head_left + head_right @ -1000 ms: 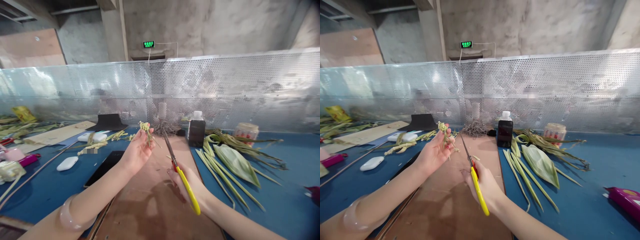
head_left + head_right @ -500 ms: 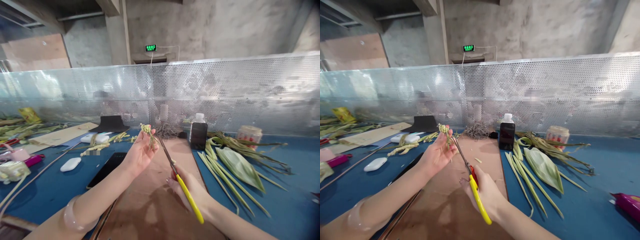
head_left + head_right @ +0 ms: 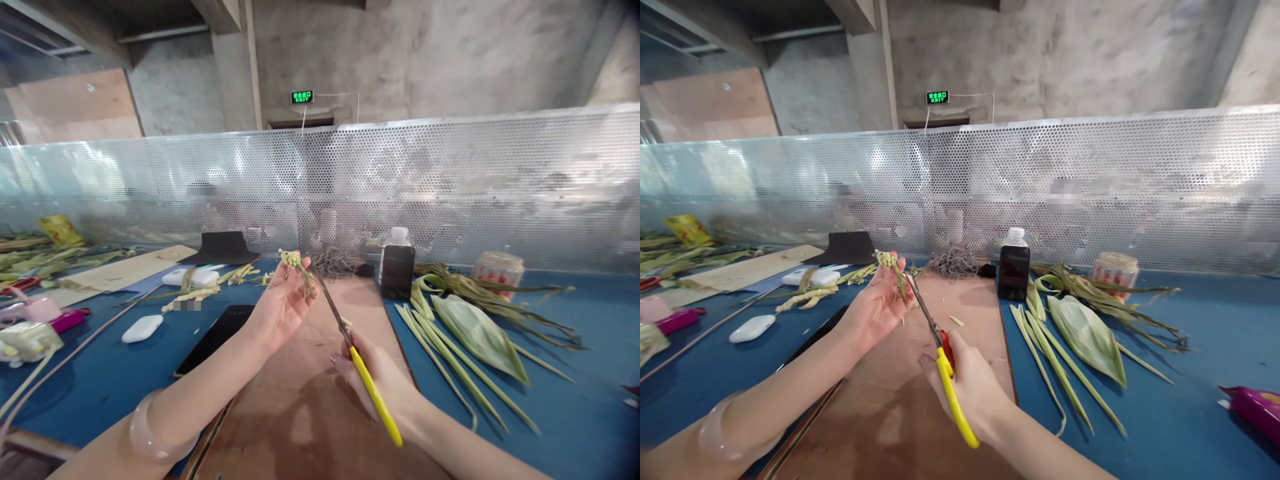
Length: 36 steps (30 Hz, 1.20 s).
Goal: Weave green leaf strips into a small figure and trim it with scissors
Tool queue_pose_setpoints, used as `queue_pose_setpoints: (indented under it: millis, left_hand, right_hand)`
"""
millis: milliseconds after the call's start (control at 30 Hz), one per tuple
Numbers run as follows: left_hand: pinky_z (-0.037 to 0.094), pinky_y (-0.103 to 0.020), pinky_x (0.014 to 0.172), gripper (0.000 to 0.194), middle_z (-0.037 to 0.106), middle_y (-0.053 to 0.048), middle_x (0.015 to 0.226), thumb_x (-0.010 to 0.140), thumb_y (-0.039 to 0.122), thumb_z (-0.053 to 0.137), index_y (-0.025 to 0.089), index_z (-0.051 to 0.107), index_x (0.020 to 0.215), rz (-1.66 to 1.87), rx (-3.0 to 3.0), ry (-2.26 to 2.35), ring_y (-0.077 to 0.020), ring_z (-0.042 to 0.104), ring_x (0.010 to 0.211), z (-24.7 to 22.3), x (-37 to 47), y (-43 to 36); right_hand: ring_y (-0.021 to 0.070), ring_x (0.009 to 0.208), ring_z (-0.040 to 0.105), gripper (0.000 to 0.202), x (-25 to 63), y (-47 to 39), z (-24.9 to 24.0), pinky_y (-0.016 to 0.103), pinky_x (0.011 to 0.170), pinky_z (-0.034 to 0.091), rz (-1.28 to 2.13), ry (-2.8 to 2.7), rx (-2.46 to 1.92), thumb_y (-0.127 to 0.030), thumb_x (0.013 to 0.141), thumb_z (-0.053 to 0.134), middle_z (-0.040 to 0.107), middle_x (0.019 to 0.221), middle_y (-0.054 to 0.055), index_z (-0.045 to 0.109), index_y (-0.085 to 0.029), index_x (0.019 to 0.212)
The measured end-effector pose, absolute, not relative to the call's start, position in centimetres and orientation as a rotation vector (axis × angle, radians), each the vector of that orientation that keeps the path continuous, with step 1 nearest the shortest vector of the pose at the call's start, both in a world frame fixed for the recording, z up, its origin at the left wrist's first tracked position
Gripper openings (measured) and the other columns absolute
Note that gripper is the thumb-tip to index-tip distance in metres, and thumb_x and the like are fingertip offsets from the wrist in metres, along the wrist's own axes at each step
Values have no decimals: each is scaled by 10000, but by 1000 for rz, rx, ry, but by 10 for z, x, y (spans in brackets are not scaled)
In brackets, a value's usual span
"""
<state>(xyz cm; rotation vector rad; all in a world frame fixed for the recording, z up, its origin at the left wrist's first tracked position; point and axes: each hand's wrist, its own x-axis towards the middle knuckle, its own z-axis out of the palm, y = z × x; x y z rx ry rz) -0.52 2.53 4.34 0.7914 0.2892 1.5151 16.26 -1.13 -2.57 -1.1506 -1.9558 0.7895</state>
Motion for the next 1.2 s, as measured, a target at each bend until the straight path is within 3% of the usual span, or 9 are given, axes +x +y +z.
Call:
queue_pose_setpoints:
  millis: [333,1200]
  left_hand:
    - [530,-242,646,192,686,17,941,824,126,613,243,654,970,1504,902,279,-91,614,666,41,-5,24]
    - [536,-240,668,179,675,5,939,834,130,604,220,657,978,1473,930,279,-91,613,708,37,-5,23]
  right_hand:
    - [119,564,399,221,162,-12,-25,245,557,311,804,-1943,-1134,-373,835,477,458,619,-44,361,-217,730]
    - [94,507,387,205,162,-12,-25,203,466,272,892,-1860,-1070,-338,851,471,433,562,-56,410,-203,708]
